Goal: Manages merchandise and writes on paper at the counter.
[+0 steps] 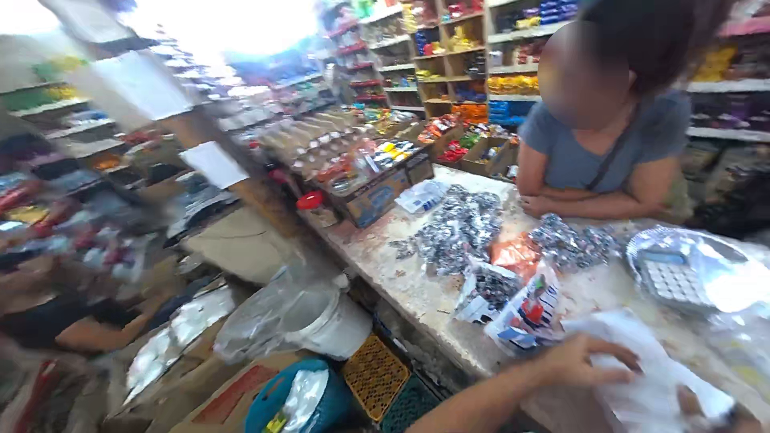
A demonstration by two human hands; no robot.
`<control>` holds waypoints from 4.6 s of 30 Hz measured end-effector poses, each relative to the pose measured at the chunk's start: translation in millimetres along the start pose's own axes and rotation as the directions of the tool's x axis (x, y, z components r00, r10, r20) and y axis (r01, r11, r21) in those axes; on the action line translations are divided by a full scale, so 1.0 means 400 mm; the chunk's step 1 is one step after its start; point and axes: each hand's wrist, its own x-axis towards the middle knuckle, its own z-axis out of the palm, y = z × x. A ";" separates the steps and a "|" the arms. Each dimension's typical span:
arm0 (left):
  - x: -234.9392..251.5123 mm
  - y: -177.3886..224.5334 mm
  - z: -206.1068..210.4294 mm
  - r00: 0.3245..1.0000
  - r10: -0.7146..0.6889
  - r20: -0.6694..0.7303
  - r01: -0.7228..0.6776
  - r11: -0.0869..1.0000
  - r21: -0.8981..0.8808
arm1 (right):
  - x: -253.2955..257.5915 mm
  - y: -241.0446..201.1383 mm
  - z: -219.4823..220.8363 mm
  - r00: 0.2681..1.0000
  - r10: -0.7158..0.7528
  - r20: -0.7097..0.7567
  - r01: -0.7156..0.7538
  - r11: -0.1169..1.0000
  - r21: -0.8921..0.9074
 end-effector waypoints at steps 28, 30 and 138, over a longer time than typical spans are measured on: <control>0.061 0.114 -0.113 0.919 -0.303 0.254 0.029 0.692 0.721 | -0.011 0.113 0.088 0.918 0.194 -0.345 -0.291 0.922 -0.257; 0.053 0.110 -0.109 0.909 -0.321 0.267 0.012 0.659 0.752 | -0.038 0.114 0.085 0.903 0.230 -0.362 -0.349 0.885 -0.309; -0.045 0.099 -0.168 0.977 -0.102 0.189 0.156 0.942 -0.298 | -0.121 0.103 0.068 0.849 0.153 -0.506 -0.089 0.985 0.148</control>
